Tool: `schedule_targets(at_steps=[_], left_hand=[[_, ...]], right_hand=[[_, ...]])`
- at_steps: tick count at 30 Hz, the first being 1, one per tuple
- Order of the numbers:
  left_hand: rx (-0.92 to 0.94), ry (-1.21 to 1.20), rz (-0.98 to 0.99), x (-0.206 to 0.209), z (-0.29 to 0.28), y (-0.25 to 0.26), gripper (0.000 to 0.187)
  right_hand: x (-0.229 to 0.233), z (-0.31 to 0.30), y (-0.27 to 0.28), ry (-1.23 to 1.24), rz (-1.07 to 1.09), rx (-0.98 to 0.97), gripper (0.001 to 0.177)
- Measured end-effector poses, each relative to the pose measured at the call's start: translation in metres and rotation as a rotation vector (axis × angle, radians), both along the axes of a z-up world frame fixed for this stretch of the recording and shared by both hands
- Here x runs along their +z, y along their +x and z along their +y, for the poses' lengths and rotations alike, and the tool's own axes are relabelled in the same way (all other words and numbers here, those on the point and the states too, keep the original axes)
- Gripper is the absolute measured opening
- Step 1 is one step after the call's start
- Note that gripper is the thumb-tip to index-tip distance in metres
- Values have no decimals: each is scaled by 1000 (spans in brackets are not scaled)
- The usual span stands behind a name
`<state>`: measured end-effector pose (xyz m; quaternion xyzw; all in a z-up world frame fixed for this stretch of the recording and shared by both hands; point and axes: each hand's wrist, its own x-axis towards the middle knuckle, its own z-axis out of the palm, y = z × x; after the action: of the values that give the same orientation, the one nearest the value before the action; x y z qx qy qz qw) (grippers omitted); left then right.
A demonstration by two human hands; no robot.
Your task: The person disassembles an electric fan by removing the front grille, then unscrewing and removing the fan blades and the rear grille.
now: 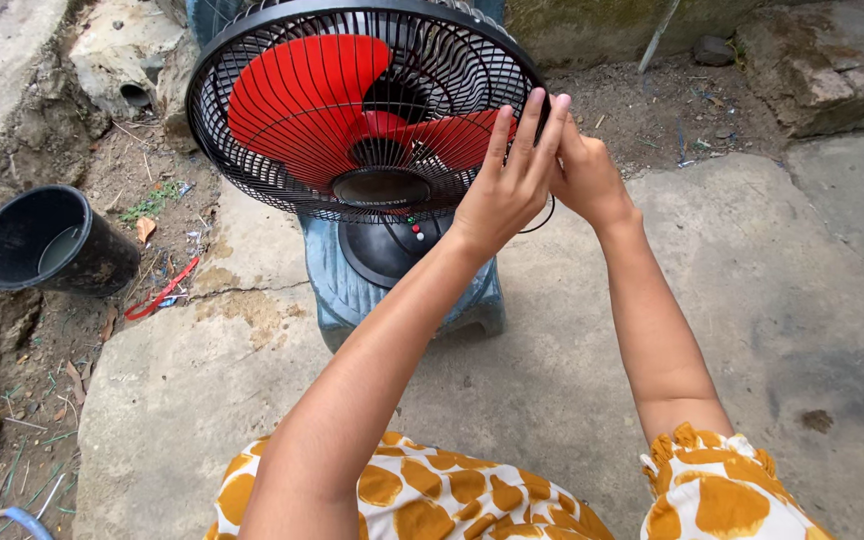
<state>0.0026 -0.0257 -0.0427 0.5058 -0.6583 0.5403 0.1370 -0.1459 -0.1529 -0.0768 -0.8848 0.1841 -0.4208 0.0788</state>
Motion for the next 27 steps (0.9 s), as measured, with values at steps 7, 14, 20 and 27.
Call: schedule_targets(at_steps=[7, 14, 20, 27], left_hand=[[-106, 3, 29, 4, 14, -5, 43], [-125, -14, -24, -5, 48, 6, 28], [-150, -66, -22, -9, 50, 3, 34], [-226, -8, -76, 5, 36, 21, 35]], right_hand=[[9, -2, -1, 84, -43, 11, 60], [12, -7, 5, 30, -128, 101, 56], [5, -3, 13, 213, -148, -41, 52], [4, 15, 10, 208, -262, 30, 50]])
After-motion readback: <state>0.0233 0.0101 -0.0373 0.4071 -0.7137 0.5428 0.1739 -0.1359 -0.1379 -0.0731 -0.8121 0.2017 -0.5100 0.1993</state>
